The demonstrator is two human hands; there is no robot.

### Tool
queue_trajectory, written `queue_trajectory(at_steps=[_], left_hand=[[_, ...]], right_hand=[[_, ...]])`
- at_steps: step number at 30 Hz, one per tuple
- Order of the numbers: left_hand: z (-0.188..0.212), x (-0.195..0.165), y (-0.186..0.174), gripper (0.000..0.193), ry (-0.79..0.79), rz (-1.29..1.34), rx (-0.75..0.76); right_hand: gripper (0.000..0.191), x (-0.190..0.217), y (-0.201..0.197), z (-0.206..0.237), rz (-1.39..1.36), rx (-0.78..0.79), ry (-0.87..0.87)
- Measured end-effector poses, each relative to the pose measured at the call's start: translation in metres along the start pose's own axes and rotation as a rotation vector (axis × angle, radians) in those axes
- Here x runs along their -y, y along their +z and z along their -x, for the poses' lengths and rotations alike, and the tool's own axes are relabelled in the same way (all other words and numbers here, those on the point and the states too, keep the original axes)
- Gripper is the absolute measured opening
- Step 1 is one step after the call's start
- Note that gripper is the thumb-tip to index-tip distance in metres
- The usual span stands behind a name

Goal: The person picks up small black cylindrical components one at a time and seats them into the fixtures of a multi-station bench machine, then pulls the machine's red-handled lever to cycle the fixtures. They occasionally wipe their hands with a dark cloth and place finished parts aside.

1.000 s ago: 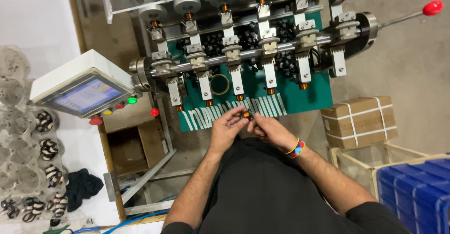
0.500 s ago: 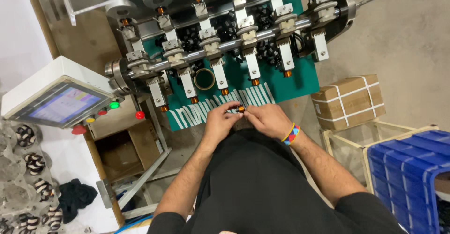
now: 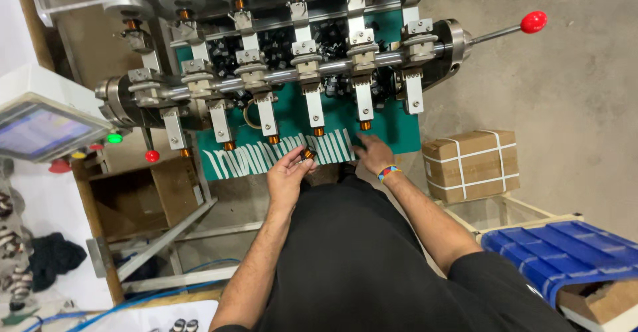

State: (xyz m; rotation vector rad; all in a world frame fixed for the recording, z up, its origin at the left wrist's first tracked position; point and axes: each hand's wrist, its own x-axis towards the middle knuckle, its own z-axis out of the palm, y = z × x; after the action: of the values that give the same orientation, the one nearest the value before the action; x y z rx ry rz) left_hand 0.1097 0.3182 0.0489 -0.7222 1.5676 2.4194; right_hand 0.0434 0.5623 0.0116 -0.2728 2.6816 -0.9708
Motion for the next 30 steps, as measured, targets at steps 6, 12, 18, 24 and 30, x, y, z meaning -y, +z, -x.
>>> queue_trajectory(at_steps=[6,12,18,24,30], left_hand=[[0.024,0.017,0.01,0.05,0.024,-0.122,-0.078],[0.036,0.006,0.022,0.047,0.082,-0.343,-0.128],[0.035,-0.02,0.013,0.043,0.247,-0.513,-0.057],[0.033,-0.034,-0.006,0.043,0.211,-0.532,0.005],[0.039,-0.044,-0.039,0.042,0.13,-0.595,0.066]], right_hand=[[0.017,-0.028,0.014,-0.046,-0.11,-0.115,-0.012],[0.009,-0.014,0.016,-0.042,-0.101,-0.039,-0.061],[0.015,-0.016,0.016,-0.007,-0.22,-0.006,-0.056],[0.042,-0.007,0.037,-0.013,-0.015,-0.191,-0.087],[0.019,0.006,0.057,-0.037,-0.016,-0.211,0.035]])
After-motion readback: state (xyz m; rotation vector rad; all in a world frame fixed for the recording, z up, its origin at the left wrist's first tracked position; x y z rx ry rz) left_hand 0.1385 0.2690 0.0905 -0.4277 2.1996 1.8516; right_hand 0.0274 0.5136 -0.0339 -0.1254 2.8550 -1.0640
